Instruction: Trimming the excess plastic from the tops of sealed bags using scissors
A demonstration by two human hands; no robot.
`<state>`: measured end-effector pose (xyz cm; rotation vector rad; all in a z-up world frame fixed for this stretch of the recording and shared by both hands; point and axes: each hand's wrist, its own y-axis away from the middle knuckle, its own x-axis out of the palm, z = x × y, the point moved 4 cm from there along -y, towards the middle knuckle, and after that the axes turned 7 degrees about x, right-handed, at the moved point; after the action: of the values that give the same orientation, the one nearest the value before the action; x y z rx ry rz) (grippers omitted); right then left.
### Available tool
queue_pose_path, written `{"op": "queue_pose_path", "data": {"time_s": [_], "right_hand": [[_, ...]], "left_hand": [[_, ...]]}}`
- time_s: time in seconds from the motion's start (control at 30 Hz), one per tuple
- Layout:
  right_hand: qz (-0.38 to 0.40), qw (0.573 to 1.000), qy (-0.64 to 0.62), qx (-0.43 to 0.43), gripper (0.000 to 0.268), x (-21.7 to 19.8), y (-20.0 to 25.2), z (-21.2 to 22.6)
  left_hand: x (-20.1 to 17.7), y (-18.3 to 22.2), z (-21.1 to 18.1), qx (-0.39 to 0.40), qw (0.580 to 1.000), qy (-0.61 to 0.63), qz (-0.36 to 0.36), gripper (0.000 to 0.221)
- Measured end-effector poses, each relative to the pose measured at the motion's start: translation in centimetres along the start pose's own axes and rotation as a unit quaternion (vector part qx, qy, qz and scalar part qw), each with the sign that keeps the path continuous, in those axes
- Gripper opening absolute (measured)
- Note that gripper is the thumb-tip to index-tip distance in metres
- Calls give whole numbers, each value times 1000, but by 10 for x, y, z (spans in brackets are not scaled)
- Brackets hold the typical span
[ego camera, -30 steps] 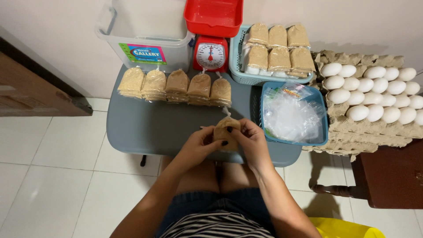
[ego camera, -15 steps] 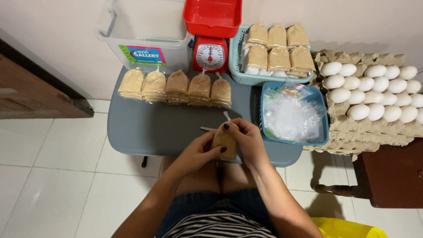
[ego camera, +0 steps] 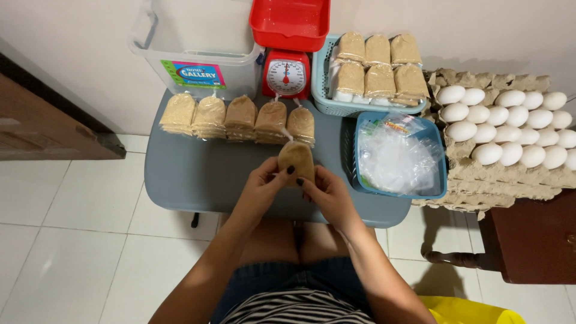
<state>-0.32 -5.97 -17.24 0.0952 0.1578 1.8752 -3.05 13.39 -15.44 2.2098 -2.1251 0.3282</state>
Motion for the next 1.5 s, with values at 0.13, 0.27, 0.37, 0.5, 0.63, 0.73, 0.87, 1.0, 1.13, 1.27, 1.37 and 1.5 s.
{"op": "queue_pose_path", "data": {"time_s": [0.13, 0.27, 0.37, 0.5, 0.63, 0.73, 0.87, 1.0, 1.13, 1.27, 1.37, 1.5], "right_hand": [[23, 1000, -4, -9, 12, 7, 12, 27], [48, 999, -6, -4, 13, 12, 11, 35], [43, 999, 5, -5, 18, 16, 5, 32], [-27, 999, -23, -16, 15, 12, -22, 1], [-104, 991, -70, -38, 11, 1, -66, -3], [-163, 982, -74, -51, 13, -6, -94, 19], [-219, 973, -44, -51, 24, -11, -133, 7], [-250, 967, -10, -48, 31, -25, -159, -14], [-246, 968, 34, -38, 29, -27, -162, -7], [-252, 953, 164, -37, 28, -30, -157, 4], [-258, 935, 238, -54, 29, -31, -153, 9], [-282, 901, 308, -121, 33, -20, -134, 30]], "left_hand": [[2, -4, -26, -3, 999, 27, -19, 24], [-8, -10, 2, -41, 996, 73, -40, 19], [-10, -8, -1, -57, 994, 83, -46, 18], [-11, -12, -9, 0, 996, 49, -69, 37], [-35, -22, 6, 96, 991, -60, -76, 44], [-53, -15, 4, 130, 966, -190, -121, 39], [-56, -5, -2, 128, 948, -253, -141, 34], [-59, -5, 3, 133, 949, -253, -129, 32], [-57, -6, 0, 130, 952, -246, -127, 31], [-53, -5, -6, 136, 951, -250, -121, 32], [-53, -5, -5, 146, 949, -254, -118, 31], [-53, -4, -3, 154, 947, -257, -116, 32]]}}
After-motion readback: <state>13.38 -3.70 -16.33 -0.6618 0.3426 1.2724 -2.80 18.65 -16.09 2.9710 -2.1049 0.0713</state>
